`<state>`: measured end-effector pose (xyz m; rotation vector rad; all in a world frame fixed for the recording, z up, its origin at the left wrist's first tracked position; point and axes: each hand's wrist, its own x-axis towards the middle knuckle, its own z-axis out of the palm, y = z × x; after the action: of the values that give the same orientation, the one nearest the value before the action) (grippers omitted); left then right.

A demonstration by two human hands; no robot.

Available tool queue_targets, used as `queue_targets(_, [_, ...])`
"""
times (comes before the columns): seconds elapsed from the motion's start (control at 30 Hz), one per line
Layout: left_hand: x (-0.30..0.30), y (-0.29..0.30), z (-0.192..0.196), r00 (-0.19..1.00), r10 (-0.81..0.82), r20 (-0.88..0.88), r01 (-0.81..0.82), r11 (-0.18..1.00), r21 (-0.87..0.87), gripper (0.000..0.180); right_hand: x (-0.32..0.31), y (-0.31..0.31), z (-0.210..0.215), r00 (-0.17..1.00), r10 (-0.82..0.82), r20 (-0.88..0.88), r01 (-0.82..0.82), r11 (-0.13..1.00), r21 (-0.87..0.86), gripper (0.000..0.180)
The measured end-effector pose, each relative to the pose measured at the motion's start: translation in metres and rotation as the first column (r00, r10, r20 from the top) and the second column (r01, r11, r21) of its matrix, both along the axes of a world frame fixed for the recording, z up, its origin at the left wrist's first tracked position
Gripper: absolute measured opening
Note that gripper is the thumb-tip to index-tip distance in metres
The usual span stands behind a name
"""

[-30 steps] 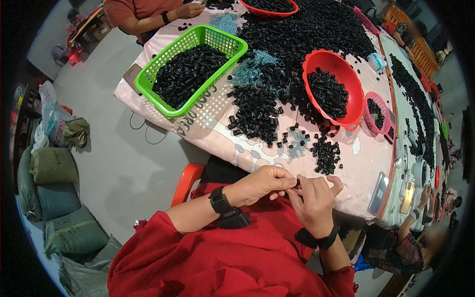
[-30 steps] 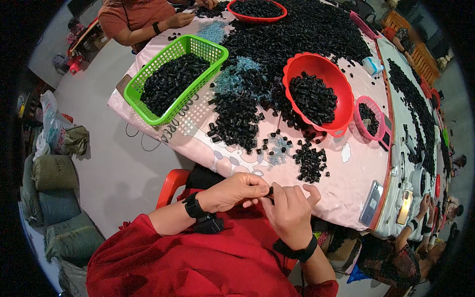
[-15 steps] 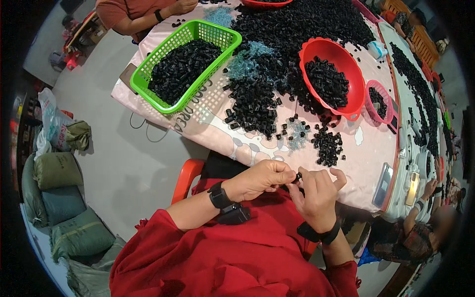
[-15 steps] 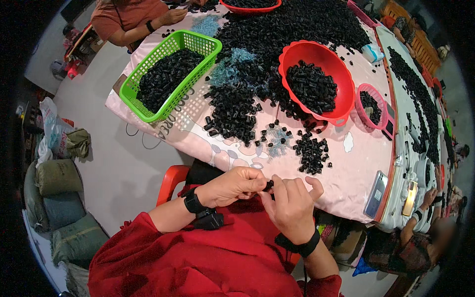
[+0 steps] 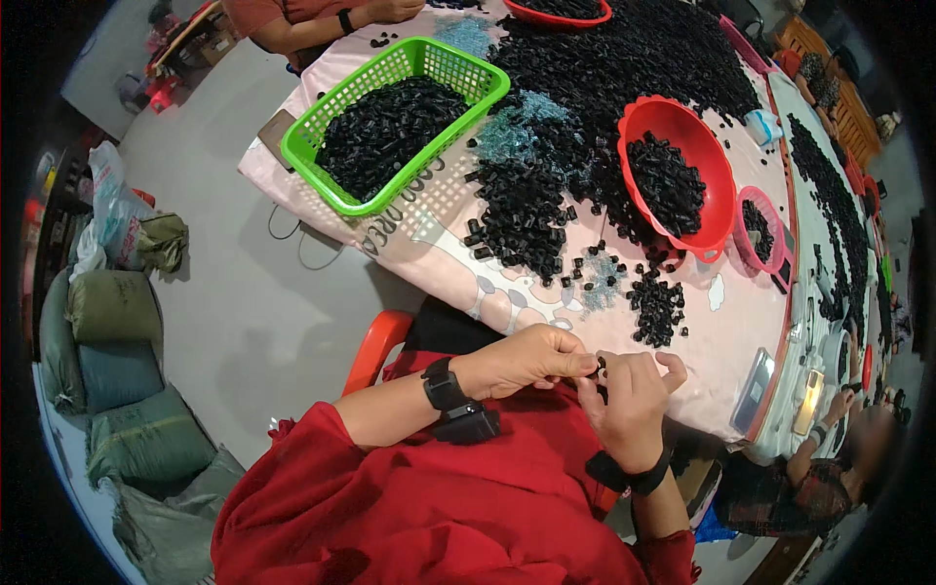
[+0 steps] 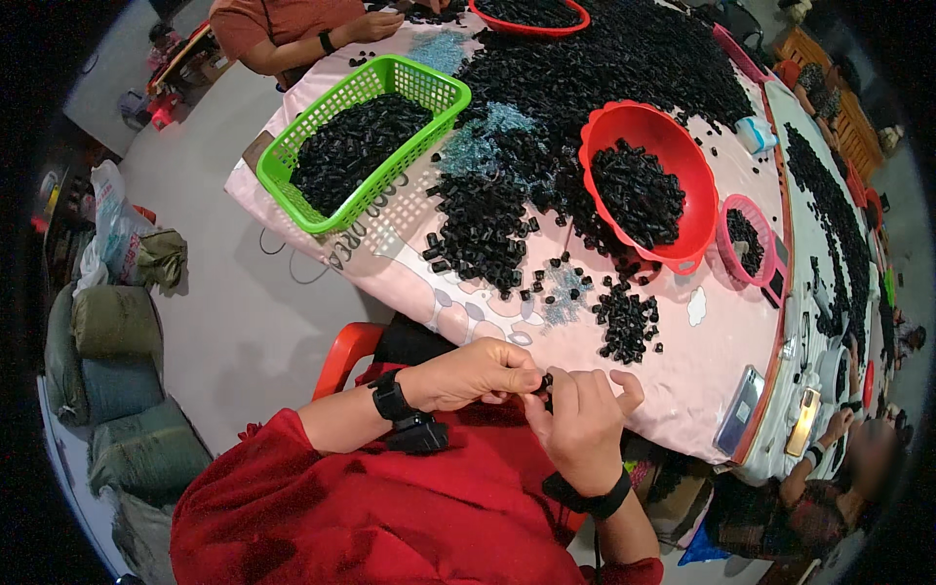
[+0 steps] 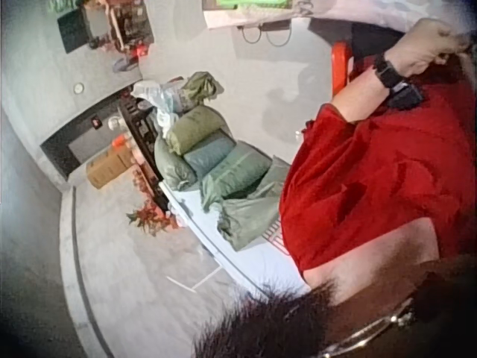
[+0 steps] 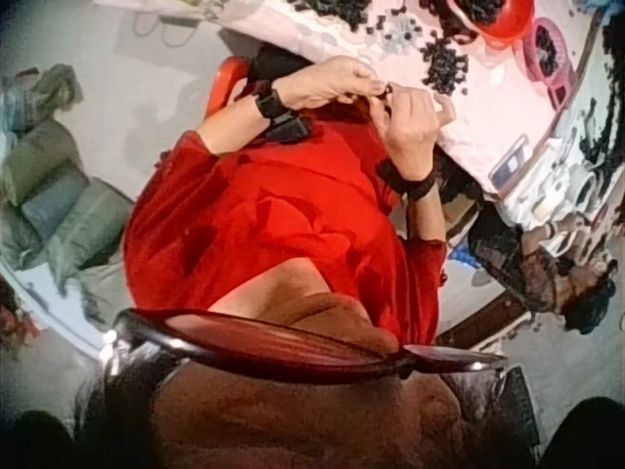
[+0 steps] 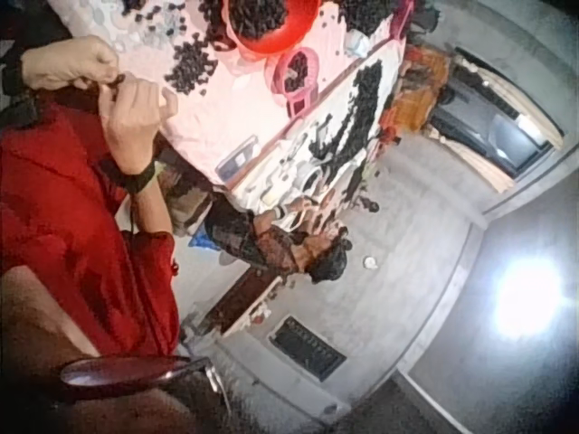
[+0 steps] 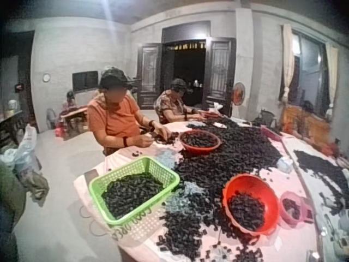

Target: The person inserts small metal pins into black plastic pieces by hand and places the assembled components into a red bowl. They then gather a handful of the plastic pieces from the table and drop them into a green basket.

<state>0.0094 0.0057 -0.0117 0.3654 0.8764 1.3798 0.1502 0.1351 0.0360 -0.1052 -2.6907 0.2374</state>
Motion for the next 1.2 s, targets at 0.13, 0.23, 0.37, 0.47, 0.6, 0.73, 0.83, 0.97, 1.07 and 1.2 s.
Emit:
queue_targets(0.13, [0.000,-0.001,-0.005,0.999,-0.018,-0.033,0.018,1.000,0.011,0.031,0.000,-0.001,-0.001,1.000,0.002,-0.008,-0.002,1.000,0.008,0.021])
queue_targets(0.23, [0.004,0.000,-0.012,0.999,-0.036,0.025,0.035,0.998,0.051,0.031,0.007,0.002,0.003,0.994,0.087,0.062,-0.088,0.996,0.024,0.023])
queue_targets(0.37, [0.002,0.002,-0.007,0.998,-0.067,0.010,0.066,0.996,0.067,0.031,0.006,0.003,0.009,0.993,0.080,0.091,-0.081,0.997,0.014,0.025])
queue_targets(0.47, [-0.003,0.001,-0.006,0.996,-0.024,-0.090,0.027,0.999,0.032,0.031,0.002,0.007,0.012,0.995,0.046,0.084,-0.043,0.998,-0.035,0.032])
queue_targets(0.6, [-0.012,-0.002,-0.010,0.997,0.038,0.072,-0.042,0.997,0.058,0.030,0.005,0.023,0.008,0.996,-0.007,0.091,0.011,0.999,-0.042,0.043])
queue_targets(0.73, [-0.030,-0.004,-0.001,0.963,0.247,0.110,-0.247,0.969,-0.011,0.032,0.005,0.039,-0.006,0.999,-0.031,0.040,0.031,0.999,-0.009,0.028])
queue_targets(0.83, [-0.044,-0.007,-0.007,0.939,0.287,0.189,-0.298,0.954,0.033,0.032,0.005,0.039,-0.009,0.998,-0.036,0.058,0.037,0.999,-0.021,0.023])
queue_targets(0.97, [-0.047,-0.006,-0.002,0.912,0.354,0.206,-0.362,0.932,0.002,0.032,0.007,0.038,-0.015,0.998,-0.028,0.049,0.030,0.999,-0.043,0.021])
queue_targets(1.07, [-0.048,-0.005,0.002,0.917,0.352,0.190,-0.355,0.935,-0.018,0.032,0.007,0.039,-0.016,0.998,-0.018,0.054,0.020,0.999,-0.028,0.021])
queue_targets(1.2, [-0.042,-0.001,0.007,0.922,0.360,0.141,-0.363,0.932,-0.002,0.035,0.009,0.041,-0.017,0.999,-0.005,0.053,0.007,0.999,-0.045,0.019])
